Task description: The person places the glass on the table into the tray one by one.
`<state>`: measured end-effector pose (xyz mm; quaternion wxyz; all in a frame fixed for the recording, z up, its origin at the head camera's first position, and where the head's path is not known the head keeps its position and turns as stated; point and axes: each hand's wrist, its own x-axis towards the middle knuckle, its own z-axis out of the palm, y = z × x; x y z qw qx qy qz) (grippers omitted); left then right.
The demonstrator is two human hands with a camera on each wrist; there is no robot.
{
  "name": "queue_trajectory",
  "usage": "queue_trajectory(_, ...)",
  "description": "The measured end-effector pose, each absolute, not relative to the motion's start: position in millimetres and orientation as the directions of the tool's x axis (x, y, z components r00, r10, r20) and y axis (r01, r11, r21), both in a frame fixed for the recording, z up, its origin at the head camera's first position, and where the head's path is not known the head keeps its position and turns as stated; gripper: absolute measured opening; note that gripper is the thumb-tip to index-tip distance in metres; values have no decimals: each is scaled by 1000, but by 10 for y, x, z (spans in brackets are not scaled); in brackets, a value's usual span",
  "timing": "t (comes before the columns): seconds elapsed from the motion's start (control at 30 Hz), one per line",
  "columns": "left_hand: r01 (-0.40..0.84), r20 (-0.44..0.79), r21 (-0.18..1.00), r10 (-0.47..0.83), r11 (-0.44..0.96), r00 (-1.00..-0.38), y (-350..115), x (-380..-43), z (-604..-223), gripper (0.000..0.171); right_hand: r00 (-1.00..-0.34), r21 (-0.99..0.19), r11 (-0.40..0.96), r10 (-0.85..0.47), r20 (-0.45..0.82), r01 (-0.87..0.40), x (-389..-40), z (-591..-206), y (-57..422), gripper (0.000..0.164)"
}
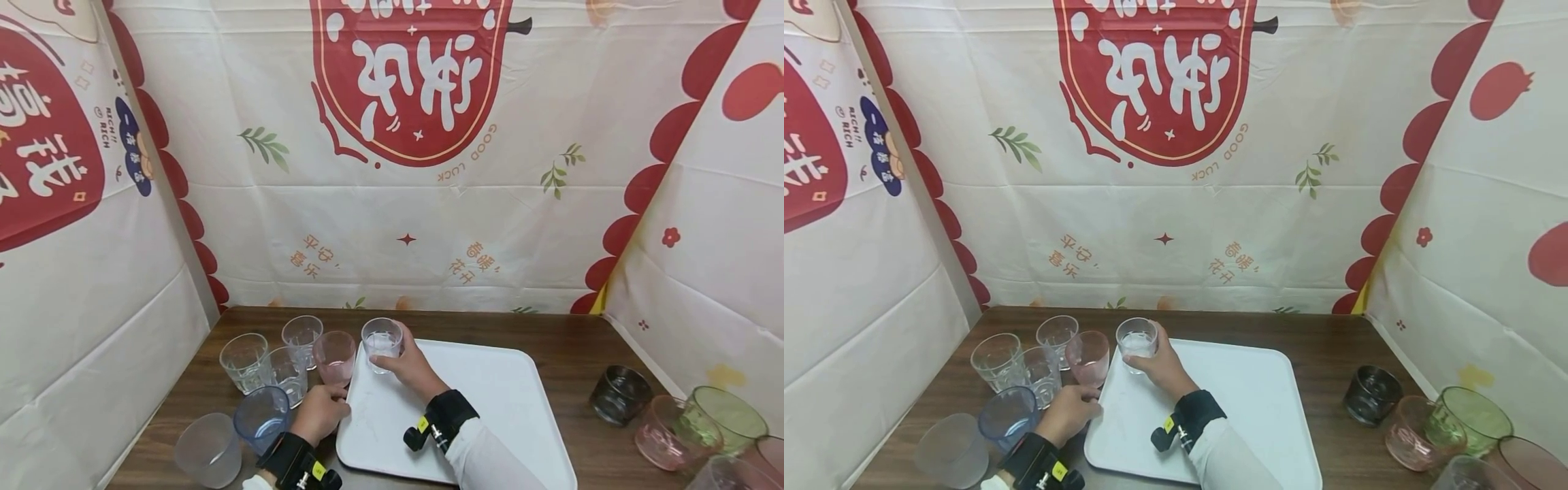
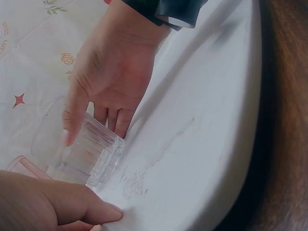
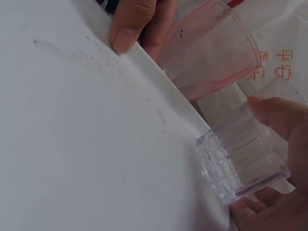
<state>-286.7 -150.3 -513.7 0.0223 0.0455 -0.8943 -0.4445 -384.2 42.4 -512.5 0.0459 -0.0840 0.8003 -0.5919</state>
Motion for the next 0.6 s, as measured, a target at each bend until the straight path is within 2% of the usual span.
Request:
queue_trajectory(0.2, -58, 5, 790, -102, 610, -995, -1495, -2865, -5132, 21, -985, -942, 332, -175, -11, -49, -3807, -5115, 458, 96)
queue_trajectory(0.6, -40, 30, 784, -102, 620, -994, -1495, -2841, -5141, 19, -979, -935, 355, -185, -90, 19, -3705, -5041, 834, 78)
